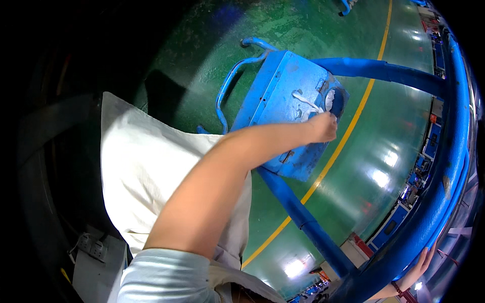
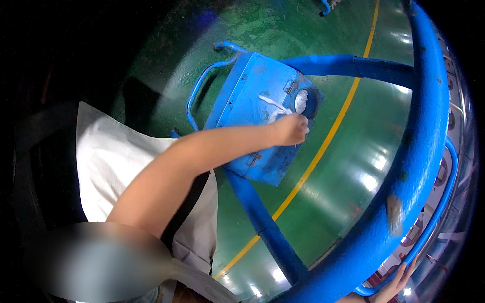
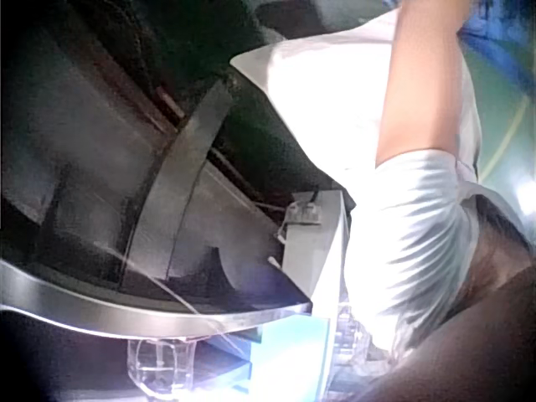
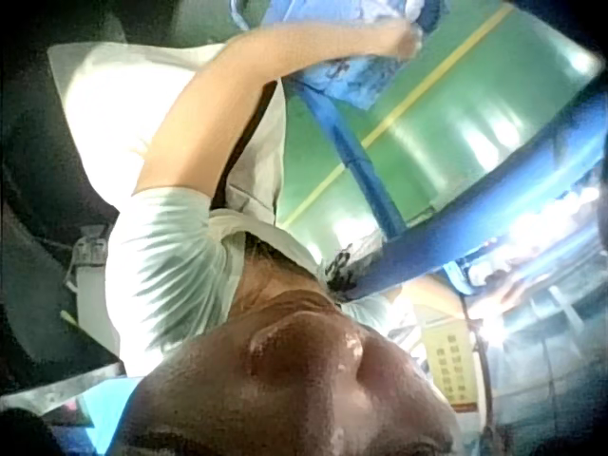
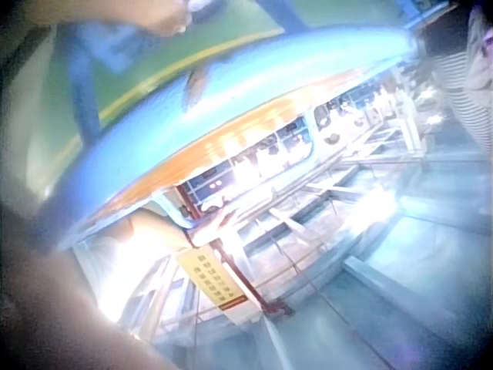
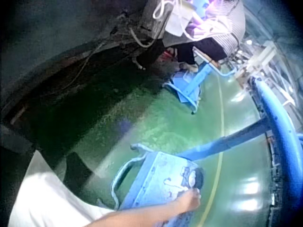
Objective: The person uses a handheld tool to scrape and clean the soles of several shoes on a conveyor belt. After finishing with the shoes, the person wipes down a blue metal equipment frame with a white cloth.
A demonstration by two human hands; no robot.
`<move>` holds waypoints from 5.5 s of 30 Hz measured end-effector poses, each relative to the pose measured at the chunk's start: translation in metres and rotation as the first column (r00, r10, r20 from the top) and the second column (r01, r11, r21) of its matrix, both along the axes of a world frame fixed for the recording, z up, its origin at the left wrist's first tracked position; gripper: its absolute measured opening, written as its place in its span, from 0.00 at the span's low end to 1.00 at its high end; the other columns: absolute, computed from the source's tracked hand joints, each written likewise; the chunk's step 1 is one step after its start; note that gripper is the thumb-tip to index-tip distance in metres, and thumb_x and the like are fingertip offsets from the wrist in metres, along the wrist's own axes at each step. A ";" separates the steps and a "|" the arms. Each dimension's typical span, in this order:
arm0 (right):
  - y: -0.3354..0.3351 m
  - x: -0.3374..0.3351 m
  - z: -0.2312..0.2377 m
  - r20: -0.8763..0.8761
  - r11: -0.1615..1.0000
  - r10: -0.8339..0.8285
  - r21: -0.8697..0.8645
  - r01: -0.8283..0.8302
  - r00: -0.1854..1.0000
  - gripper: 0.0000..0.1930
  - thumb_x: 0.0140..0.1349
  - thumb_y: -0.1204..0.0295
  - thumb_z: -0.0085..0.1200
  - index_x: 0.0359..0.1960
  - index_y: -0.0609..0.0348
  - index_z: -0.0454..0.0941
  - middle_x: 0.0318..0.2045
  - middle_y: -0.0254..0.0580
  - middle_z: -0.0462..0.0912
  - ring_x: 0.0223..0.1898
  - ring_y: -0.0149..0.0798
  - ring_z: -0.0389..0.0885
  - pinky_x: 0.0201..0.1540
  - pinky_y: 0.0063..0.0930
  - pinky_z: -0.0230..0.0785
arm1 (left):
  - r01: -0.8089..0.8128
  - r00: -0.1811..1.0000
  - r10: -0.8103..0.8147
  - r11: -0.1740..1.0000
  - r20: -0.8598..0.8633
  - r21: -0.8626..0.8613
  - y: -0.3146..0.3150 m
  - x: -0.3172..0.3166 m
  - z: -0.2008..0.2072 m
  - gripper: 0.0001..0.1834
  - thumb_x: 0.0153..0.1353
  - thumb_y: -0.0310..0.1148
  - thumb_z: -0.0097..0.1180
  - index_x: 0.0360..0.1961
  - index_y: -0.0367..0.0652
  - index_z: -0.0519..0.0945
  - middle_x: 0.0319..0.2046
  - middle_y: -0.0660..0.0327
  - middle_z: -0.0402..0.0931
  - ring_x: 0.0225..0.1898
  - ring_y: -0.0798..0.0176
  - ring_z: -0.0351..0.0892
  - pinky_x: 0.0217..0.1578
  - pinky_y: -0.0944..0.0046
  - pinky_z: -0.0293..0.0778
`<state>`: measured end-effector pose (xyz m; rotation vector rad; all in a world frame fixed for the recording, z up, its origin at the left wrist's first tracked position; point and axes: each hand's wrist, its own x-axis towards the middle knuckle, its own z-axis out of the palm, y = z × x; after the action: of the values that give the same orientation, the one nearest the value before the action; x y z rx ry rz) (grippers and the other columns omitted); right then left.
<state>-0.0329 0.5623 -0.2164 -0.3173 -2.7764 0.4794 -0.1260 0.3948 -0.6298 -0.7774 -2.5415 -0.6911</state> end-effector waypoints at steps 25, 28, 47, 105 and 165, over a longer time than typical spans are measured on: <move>-0.007 0.001 -0.001 -0.023 0.989 -0.120 0.085 0.122 0.992 0.22 0.53 0.62 0.42 0.50 0.56 0.60 0.43 0.39 0.66 0.38 0.28 0.62 0.39 0.19 0.53 | 0.105 0.978 -0.156 0.939 0.135 0.328 -0.016 0.044 0.001 0.07 0.36 0.35 0.48 0.11 0.45 0.72 0.17 0.61 0.68 0.24 0.61 0.68 0.19 0.63 0.66; -0.003 0.004 -0.005 -0.055 0.992 -0.096 0.072 0.100 0.994 0.21 0.53 0.65 0.44 0.49 0.56 0.61 0.34 0.33 0.70 0.20 0.19 0.59 0.19 0.09 0.49 | 0.349 0.936 -0.348 0.901 -0.051 0.257 -0.017 0.090 -0.007 0.09 0.36 0.36 0.48 0.12 0.43 0.71 0.15 0.58 0.67 0.22 0.58 0.68 0.17 0.61 0.66; 0.003 0.006 -0.001 -0.052 0.997 -0.033 0.065 0.037 0.998 0.23 0.55 0.58 0.36 0.50 0.57 0.59 0.50 0.42 0.60 0.51 0.38 0.59 0.52 0.30 0.50 | 0.442 0.894 -0.427 0.890 -0.133 0.112 -0.027 0.079 -0.003 0.06 0.35 0.36 0.46 0.09 0.48 0.70 0.12 0.65 0.66 0.22 0.63 0.67 0.18 0.65 0.63; -0.003 0.003 0.002 -0.030 1.000 0.001 -0.030 -0.002 1.000 0.22 0.54 0.62 0.39 0.50 0.57 0.59 0.48 0.44 0.62 0.48 0.39 0.61 0.50 0.31 0.52 | 0.549 0.836 -0.547 0.833 0.045 -0.075 0.020 0.063 0.012 0.06 0.38 0.32 0.49 0.15 0.43 0.75 0.19 0.65 0.72 0.31 0.62 0.69 0.21 0.65 0.68; 0.135 -0.170 -0.110 0.344 0.473 0.879 -0.530 -0.704 0.331 0.13 0.48 0.68 0.44 0.35 0.60 0.65 0.33 0.54 0.67 0.35 0.50 0.68 0.37 0.37 0.62 | -0.963 0.243 0.604 0.243 0.759 0.114 0.128 0.104 0.488 0.28 0.55 0.34 0.33 0.54 0.36 0.42 0.52 0.46 0.48 0.48 0.52 0.60 0.47 0.60 0.56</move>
<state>-0.2026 0.6971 -0.3268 1.2075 -3.2666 1.2065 -0.0222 0.5231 -0.1417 1.2453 -2.3709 -1.2791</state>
